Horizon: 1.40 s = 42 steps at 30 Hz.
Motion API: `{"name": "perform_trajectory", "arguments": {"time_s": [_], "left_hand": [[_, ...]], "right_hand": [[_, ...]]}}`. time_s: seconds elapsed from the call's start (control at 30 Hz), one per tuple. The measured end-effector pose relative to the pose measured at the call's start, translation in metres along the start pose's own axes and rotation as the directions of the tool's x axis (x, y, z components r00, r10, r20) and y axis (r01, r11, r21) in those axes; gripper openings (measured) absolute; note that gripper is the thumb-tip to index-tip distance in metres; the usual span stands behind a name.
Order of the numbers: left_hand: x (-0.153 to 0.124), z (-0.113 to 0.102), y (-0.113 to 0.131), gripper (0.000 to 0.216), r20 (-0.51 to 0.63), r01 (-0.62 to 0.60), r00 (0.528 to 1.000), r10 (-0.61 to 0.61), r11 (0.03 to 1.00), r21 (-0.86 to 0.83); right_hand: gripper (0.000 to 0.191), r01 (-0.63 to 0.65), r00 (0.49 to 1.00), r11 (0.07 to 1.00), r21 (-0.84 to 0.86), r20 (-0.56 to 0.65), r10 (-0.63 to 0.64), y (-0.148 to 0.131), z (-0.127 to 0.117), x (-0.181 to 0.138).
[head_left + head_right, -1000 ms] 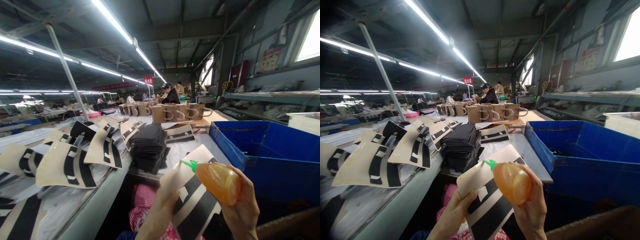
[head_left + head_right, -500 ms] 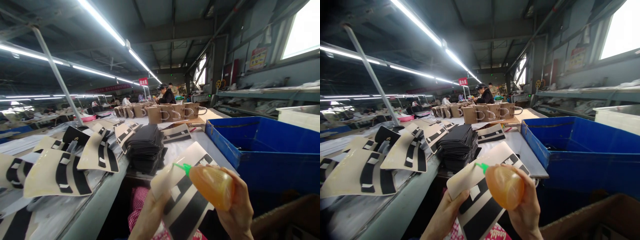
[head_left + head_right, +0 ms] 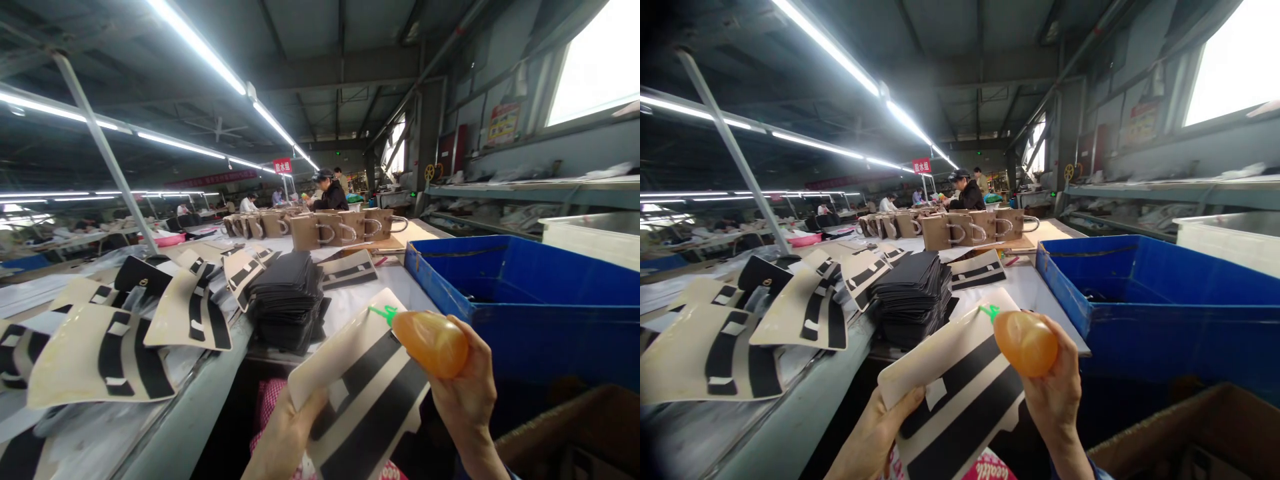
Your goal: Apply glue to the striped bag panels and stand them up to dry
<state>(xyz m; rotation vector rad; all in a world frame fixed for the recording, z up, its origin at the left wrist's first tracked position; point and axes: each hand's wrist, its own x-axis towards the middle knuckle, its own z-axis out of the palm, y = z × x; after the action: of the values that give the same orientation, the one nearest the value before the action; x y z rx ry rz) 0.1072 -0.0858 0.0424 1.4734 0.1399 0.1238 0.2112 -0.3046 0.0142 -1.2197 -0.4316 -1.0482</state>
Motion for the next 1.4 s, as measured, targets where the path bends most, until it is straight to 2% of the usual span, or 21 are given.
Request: {"name": "perform_trajectory", "arguments": {"time_s": [0.1, 0.23, 0.37, 0.47, 0.6, 0.67, 0.73, 0.8, 0.87, 0.97, 1.03, 1.1, 1.23, 1.3, 1.4], "left_hand": [[0.001, 0.0, 0.0, 0.054, 0.041, 0.006, 0.999, -0.004, 0.998, -0.056], [0.001, 0.0, 0.0, 0.053, 0.041, -0.015, 0.999, 0.018, 0.999, -0.052], [0.0, -0.001, 0.001, 0.053, 0.039, 0.017, 0.999, -0.013, 0.995, -0.097], [-0.002, -0.003, 0.003, 0.048, 0.01, -0.035, 0.999, 0.036, 0.999, -0.032], [-0.002, -0.008, 0.001, 0.045, -0.056, -0.05, 0.997, 0.054, 0.997, 0.065], [-0.001, -0.011, -0.003, 0.044, -0.1, -0.018, 0.995, 0.025, 0.998, 0.067], [0.001, -0.013, -0.008, 0.047, -0.078, 0.01, 0.997, -0.006, 0.999, 0.049], [0.003, -0.014, -0.011, 0.052, -0.045, 0.011, 0.999, -0.01, 1.0, 0.014], [0.003, -0.015, -0.014, 0.053, -0.059, -0.014, 0.998, 0.013, 1.0, -0.012], [0.004, -0.017, -0.017, 0.051, -0.109, -0.023, 0.994, 0.02, 0.999, -0.026], [0.005, -0.02, -0.02, 0.051, -0.068, 0.005, 0.998, -0.007, 1.0, -0.024], [0.008, -0.025, -0.022, 0.051, -0.029, 0.004, 1.0, -0.005, 0.999, -0.032], [0.013, -0.037, -0.026, 0.05, 0.01, -0.036, 0.999, 0.036, 0.999, -0.002], [0.015, -0.042, -0.028, 0.049, 0.013, -0.041, 0.999, 0.04, 0.998, 0.055], [0.017, -0.047, -0.03, 0.05, 0.002, -0.07, 0.997, 0.071, 0.99, 0.12]], "right_hand": [[0.064, -0.019, 0.996, 0.997, 0.08, 0.087, 0.012, -0.006, 0.0, -0.008], [0.068, 0.015, 0.998, 0.998, 0.054, 0.052, -0.018, -0.016, 0.0, -0.01], [0.062, -0.028, 0.992, 0.996, 0.082, 0.125, 0.017, -0.02, 0.0, -0.003], [0.058, 0.007, 1.0, 0.996, 0.084, 0.02, -0.009, -0.012, 0.001, 0.007], [0.043, -0.035, 0.992, 0.996, 0.078, -0.119, 0.044, 0.002, -0.003, 0.012], [0.052, -0.025, 0.995, 0.998, 0.052, -0.097, 0.03, 0.0, -0.006, 0.007], [0.061, 0.005, 1.0, 0.999, 0.049, -0.011, -0.004, -0.006, -0.008, 0.0], [0.058, 0.021, 0.998, 0.995, 0.093, 0.057, -0.026, -0.013, -0.007, -0.005], [0.058, 0.046, 0.998, 0.994, 0.101, 0.036, -0.05, -0.017, -0.006, -0.006], [0.064, 0.053, 0.999, 0.998, 0.019, 0.006, -0.053, -0.02, -0.007, -0.005], [0.062, 0.025, 0.998, 1.0, 0.013, 0.06, -0.026, -0.02, -0.007, -0.004], [0.056, -0.001, 0.998, 0.999, 0.042, 0.064, -0.002, -0.017, -0.008, -0.001], [0.041, -0.048, 0.994, 0.995, 0.085, -0.094, 0.056, -0.001, -0.007, 0.009], [0.046, -0.044, 0.991, 0.998, 0.05, -0.123, 0.05, 0.005, -0.008, 0.011], [0.061, -0.016, 0.998, 1.0, 0.006, -0.061, 0.017, 0.006, -0.011, 0.008]]}}
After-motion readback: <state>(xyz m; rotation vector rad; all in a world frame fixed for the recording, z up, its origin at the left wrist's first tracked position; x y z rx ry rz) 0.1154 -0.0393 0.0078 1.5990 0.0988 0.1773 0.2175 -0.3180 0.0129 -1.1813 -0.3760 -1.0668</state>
